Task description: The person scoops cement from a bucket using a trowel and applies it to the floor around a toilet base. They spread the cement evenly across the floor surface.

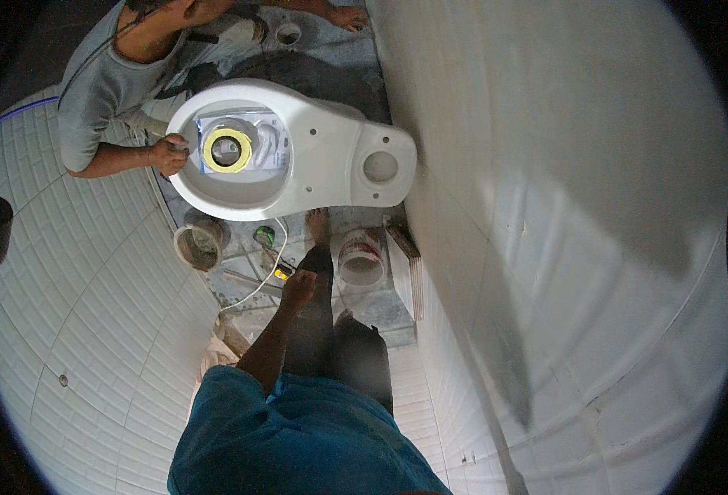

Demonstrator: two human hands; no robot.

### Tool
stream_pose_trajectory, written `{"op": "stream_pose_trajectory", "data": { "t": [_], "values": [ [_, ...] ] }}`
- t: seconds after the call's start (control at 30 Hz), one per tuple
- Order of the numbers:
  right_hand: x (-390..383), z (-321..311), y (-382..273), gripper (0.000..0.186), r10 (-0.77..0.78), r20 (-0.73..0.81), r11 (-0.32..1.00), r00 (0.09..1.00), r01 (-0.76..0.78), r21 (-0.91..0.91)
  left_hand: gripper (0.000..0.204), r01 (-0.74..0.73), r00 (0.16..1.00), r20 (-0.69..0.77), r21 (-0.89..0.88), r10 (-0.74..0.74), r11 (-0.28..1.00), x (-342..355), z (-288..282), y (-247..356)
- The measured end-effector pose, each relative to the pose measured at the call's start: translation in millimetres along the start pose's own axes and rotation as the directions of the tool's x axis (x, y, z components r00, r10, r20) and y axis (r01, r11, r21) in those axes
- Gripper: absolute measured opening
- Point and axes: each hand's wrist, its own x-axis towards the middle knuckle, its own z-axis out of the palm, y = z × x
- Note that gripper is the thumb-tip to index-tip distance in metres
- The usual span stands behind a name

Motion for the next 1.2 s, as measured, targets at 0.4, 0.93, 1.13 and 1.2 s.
{"op": "stream_pose_trajectory", "data": {
  "t": [0.4, 0.93, 1.13, 1.2],
  "values": [
    [1.3, -3.9, 4.3, 0.038, -0.021, 0.006, 1.0, 1.0, 0.021, 0.011, 0.029, -0.379, 0.744, 0.283, -0.568, 0.605, 0.731, -34.6, -1.2, 280.1],
    [-0.2, -8.0, 2.9, 0.037, -0.04, 0.017, 0.997, 0.999, 0.039, 0.059, 0.076, 0.102, 0.168, -0.255, -0.956, 0.952, -0.274, -153.1, -18.2, 473.2],
    [-0.5, -13.1, 3.8, 0.036, -0.046, 0.027, 0.997, 0.999, 0.044, 0.056, 0.08, -0.13, 0.149, -0.404, -0.913, 0.902, -0.388, -144.5, -13.6, 462.2],
    [0.6, -13.4, 5.9, 0.036, -0.048, 0.033, 0.997, 0.998, 0.047, 0.056, 0.08, -0.127, 0.136, -0.374, -0.925, 0.917, -0.359, -142.0, -12.0, 458.2]
  ]
}}
